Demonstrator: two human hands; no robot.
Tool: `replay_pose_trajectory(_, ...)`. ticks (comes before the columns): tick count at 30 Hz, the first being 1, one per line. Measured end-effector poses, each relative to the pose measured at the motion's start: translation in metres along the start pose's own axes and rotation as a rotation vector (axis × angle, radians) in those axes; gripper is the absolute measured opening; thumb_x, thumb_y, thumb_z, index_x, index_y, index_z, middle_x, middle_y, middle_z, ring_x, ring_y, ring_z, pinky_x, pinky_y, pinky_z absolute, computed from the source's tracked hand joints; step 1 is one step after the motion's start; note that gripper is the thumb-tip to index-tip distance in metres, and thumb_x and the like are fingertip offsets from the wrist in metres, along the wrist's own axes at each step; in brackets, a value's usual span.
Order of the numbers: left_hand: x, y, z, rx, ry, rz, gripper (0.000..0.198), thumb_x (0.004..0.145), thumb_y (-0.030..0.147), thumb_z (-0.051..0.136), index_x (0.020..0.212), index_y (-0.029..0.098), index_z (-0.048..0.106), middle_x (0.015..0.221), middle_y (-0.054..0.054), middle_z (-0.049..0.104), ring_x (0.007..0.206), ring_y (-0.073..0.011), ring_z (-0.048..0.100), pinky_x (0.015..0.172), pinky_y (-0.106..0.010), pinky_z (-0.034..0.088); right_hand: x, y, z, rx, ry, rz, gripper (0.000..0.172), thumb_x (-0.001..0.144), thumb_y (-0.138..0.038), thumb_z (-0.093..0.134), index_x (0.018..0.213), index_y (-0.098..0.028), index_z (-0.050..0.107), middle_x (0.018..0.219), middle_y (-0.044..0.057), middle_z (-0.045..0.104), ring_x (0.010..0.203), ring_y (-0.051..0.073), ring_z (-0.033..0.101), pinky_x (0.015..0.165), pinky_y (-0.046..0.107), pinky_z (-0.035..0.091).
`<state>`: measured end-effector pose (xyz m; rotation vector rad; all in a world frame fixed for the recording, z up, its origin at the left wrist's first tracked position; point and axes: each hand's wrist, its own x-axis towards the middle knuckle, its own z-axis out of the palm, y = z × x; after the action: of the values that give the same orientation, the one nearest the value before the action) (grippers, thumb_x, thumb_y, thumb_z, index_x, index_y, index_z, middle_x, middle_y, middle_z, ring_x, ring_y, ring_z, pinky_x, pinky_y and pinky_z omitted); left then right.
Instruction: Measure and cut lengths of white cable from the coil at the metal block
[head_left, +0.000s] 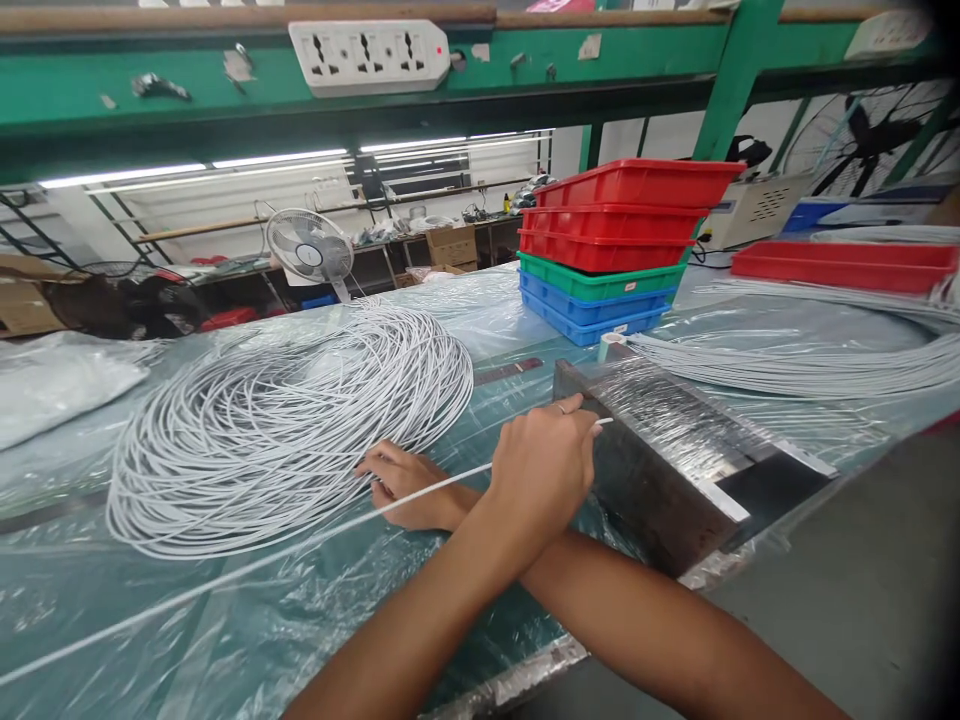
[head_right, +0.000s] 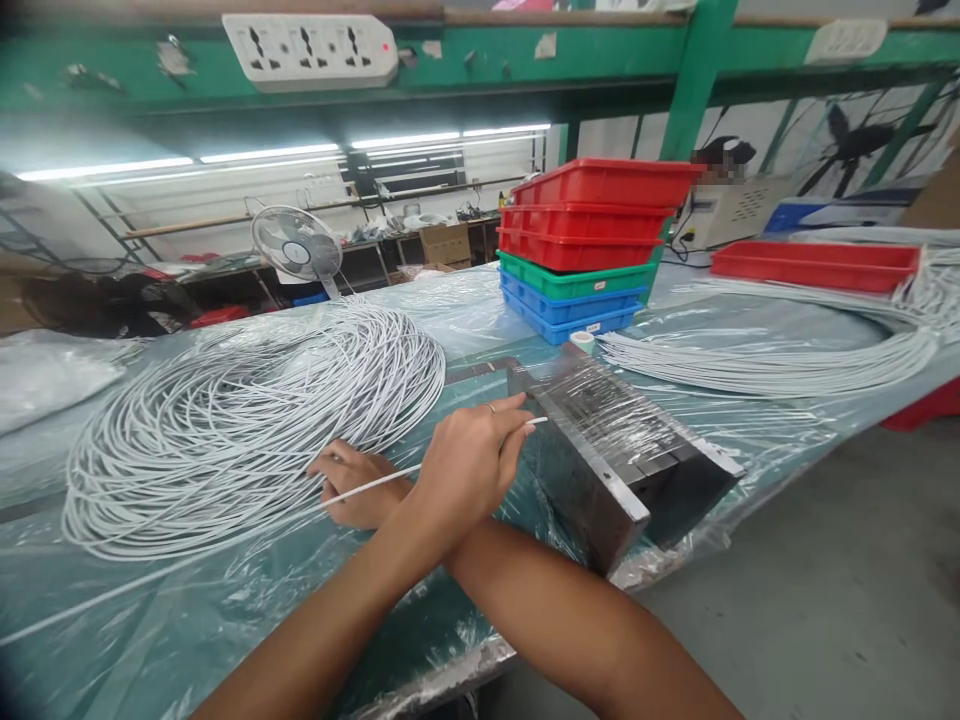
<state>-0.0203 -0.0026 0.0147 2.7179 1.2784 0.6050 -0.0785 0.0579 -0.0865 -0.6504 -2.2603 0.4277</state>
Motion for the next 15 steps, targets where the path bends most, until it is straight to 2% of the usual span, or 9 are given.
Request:
replay_pose_trajectory(5, -0.0007, 0.0010, 0.0012, -0.040, 0.024, 0.011, 0.011, 0.103, 0.018, 0.056, 0.103, 0.021, 0.067, 0.125, 0.004, 0.048, 0.101, -0.0250, 0.057, 0.091, -0.042, 0.053, -0.0003, -0.0012, -0.0005, -0.012, 0.007, -0.006, 0.029, 0.088, -0.015, 0.044, 0.113, -0.018, 0.057, 0.117, 0.006, 0.055, 0.061, 0.009, 0.047, 0.058, 0.023, 0.039)
replay_pose_trajectory(11, -0.0012, 0.0033, 0.0027, 0.035, 0.011, 0.014, 0.010, 0.103, 0.018, 0.055, 0.103, 0.018, 0.065, 0.129, 0.003, 0.045, 0.100, -0.0252, 0.057, 0.087, -0.042, 0.054, -0.0001, -0.0030, -0.0003, -0.010, 0.017, -0.013, 0.030, 0.085, -0.011, 0.046, 0.111, -0.020, 0.058, 0.115, 0.004, 0.056, 0.065, 0.010, 0.051, 0.063, 0.024, 0.043)
replay_pose_trajectory(15, -0.0028, 0.0027, 0.0102, 0.081, 0.071, 0.064, 0.007, 0.102, 0.018, 0.057, 0.101, 0.017, 0.063, 0.127, 0.003, 0.046, 0.095, -0.0231, 0.058, 0.078, -0.036, 0.057, -0.0007, -0.0025, 0.0042, 0.003, 0.027, -0.018, 0.031, 0.083, -0.009, 0.047, 0.110, -0.019, 0.058, 0.112, 0.005, 0.056, 0.078, 0.013, 0.056, 0.074, 0.025, 0.046)
